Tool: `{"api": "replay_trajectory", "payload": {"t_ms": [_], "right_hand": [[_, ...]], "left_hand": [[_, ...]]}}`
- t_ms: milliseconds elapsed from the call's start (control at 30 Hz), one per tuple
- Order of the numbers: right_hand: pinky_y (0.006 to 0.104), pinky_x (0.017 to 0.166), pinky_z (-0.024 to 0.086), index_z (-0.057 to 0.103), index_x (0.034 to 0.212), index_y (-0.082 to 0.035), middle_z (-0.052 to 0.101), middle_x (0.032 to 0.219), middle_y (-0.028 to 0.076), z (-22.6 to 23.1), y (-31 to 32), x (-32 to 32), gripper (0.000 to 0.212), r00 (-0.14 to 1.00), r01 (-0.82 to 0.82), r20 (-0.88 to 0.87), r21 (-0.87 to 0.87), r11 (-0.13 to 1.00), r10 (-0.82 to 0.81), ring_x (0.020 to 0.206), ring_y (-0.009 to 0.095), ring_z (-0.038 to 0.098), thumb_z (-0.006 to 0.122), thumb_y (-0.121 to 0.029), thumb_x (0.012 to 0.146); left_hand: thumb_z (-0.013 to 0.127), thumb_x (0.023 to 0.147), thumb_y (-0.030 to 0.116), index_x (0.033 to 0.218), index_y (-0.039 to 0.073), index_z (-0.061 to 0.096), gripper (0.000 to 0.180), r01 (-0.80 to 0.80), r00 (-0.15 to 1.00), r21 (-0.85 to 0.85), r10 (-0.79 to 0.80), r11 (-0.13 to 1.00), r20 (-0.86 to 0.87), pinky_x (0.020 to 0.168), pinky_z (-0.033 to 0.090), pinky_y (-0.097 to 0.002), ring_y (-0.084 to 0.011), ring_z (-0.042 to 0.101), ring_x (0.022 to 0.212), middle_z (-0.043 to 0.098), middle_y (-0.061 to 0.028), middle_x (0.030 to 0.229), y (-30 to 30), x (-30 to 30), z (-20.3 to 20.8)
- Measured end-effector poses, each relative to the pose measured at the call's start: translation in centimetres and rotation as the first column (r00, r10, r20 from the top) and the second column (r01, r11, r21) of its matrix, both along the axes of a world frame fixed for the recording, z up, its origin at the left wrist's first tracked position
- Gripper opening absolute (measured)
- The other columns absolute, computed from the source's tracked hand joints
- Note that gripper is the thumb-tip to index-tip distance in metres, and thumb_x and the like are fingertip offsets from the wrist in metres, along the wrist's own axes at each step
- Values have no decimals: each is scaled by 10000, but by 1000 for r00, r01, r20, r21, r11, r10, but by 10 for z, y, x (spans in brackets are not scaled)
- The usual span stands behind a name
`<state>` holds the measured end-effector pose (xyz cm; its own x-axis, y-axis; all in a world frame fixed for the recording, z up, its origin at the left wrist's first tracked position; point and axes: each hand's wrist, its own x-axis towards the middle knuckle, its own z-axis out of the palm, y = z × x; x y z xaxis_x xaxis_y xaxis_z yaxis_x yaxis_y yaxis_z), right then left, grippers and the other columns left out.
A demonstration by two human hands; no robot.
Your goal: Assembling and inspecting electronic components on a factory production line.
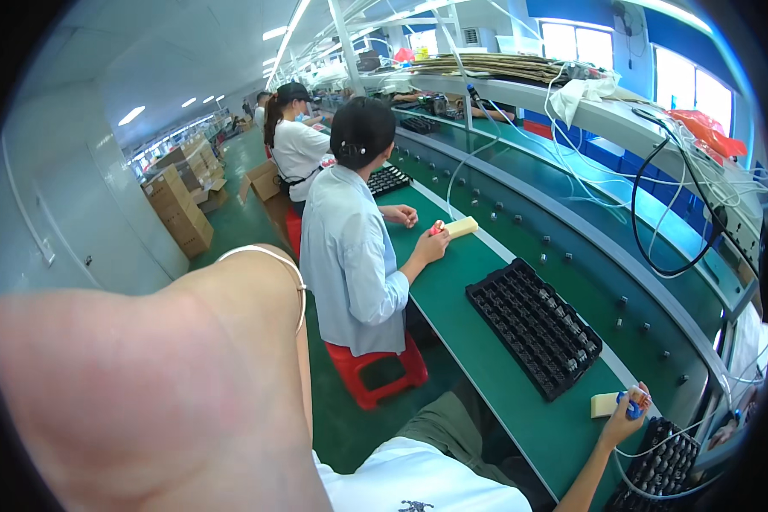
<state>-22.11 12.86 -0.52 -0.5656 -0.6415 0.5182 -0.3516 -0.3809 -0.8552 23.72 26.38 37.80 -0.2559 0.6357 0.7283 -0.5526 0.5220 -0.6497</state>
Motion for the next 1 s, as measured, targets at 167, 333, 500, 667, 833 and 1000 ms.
{"api": "replay_trajectory", "payload": {"t_ms": [167,333,500,667,833,1000], "right_hand": [[296,919,428,572,1104,57,600,1148,100,1,6,3,232,1000,18,-23,-32,999,-19,988,157,553,616,-43,899],[289,917,434,569,1116,55,597,1149,102,3,8,8,254,998,-9,55,-27,1000,11,996,159,555,613,-16,876],[285,932,431,564,1124,56,596,1155,100,1,8,6,282,997,-44,58,-21,999,45,1012,159,558,612,7,850],[277,903,450,561,1154,54,591,1160,89,1,8,-4,292,999,36,2,-49,998,-36,994,149,561,591,8,868],[249,842,472,557,1189,44,583,1161,71,3,-2,-5,305,1000,-25,8,-82,996,25,963,126,565,595,-25,895],[266,895,454,552,1201,46,587,1182,82,0,1,-7,328,999,-27,36,-25,999,27,988,140,564,588,-11,881]], "left_hand": [[465,948,435,1141,178,558,335,-90,995,-28,89,996,-32,1001,310,-474,-238,469,1134,557,10,1200,4,0,-3],[462,949,438,1134,168,558,341,-169,985,-43,168,985,-40,1001,313,-472,-234,477,1126,563,9,1195,5,1,-1],[458,950,441,1127,158,559,348,-254,967,6,254,967,-20,1001,316,-469,-231,485,1118,568,8,1189,9,-1,0],[505,938,445,1021,135,579,329,-287,952,132,297,949,-67,835,388,-428,-236,533,951,588,-11,1051,-11,-5,-23],[697,750,139,885,89,631,158,7,996,852,69,523,-50,789,404,-398,-278,558,858,592,-73,854,-106,-60,-190],[671,763,118,779,88,577,101,-13,1000,979,14,204,10,735,398,-377,-244,532,863,559,-49,818,-190,-112,-320]]}}
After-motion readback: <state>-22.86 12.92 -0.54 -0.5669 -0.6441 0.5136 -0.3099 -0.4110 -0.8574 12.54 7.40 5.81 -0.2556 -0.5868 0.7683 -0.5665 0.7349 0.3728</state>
